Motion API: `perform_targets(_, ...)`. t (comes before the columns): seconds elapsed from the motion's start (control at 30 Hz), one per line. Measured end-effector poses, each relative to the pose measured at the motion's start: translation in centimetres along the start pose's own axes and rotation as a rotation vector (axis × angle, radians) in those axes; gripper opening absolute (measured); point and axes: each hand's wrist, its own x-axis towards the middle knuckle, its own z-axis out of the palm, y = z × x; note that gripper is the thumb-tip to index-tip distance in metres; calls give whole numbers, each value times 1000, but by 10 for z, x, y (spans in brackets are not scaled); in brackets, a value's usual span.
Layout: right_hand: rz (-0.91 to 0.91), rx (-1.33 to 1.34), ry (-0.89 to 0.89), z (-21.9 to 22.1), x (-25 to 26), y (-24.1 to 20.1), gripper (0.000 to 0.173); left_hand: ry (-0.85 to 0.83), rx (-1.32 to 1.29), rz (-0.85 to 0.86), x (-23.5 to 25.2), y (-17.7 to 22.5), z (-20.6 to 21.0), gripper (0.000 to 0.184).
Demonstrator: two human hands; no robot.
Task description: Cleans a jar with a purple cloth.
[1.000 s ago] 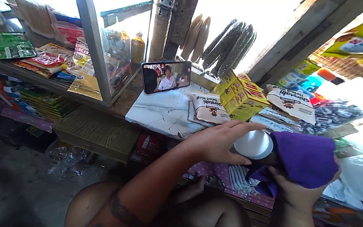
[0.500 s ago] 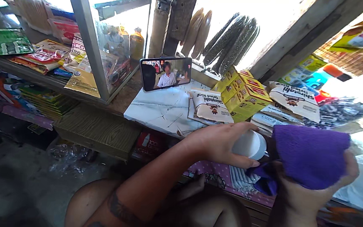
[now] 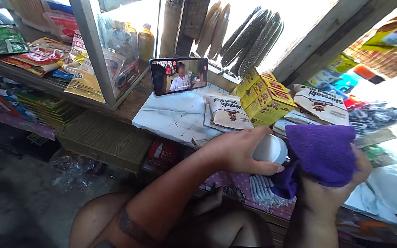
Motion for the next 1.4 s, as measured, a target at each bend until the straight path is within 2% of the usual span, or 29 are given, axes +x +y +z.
perform_targets(0.33, 66, 28, 59, 4, 1, 0, 75, 5, 18, 2, 0, 0, 0, 65)
perform_targets(0.43, 93, 52, 47, 2, -1, 2, 85, 12, 17, 9, 0, 0, 0, 64)
perform_targets(0.63, 171, 64, -10, -1, -3, -2, 116, 7, 15, -22, 0, 1, -1, 64)
perform_targets(0.77, 150, 49, -68, -2, -3, -2, 121, 12, 10, -39, 0, 2, -1, 63)
perform_targets(1.03, 128, 53, -33, 0, -6, 2, 110, 13, 7, -58, -1, 4, -1, 62)
perform_targets(1.1, 121, 57, -8, 3, -6, 1, 102, 19, 14, -59, -1, 4, 0, 63)
perform_targets(1.23, 104, 36, 42, 9, -6, 0, 77, 21, 26, -69, -1, 5, -1, 63)
perform_targets(1.4, 105, 30, 56, 5, -5, 1, 67, 20, 35, -61, -1, 4, 0, 64)
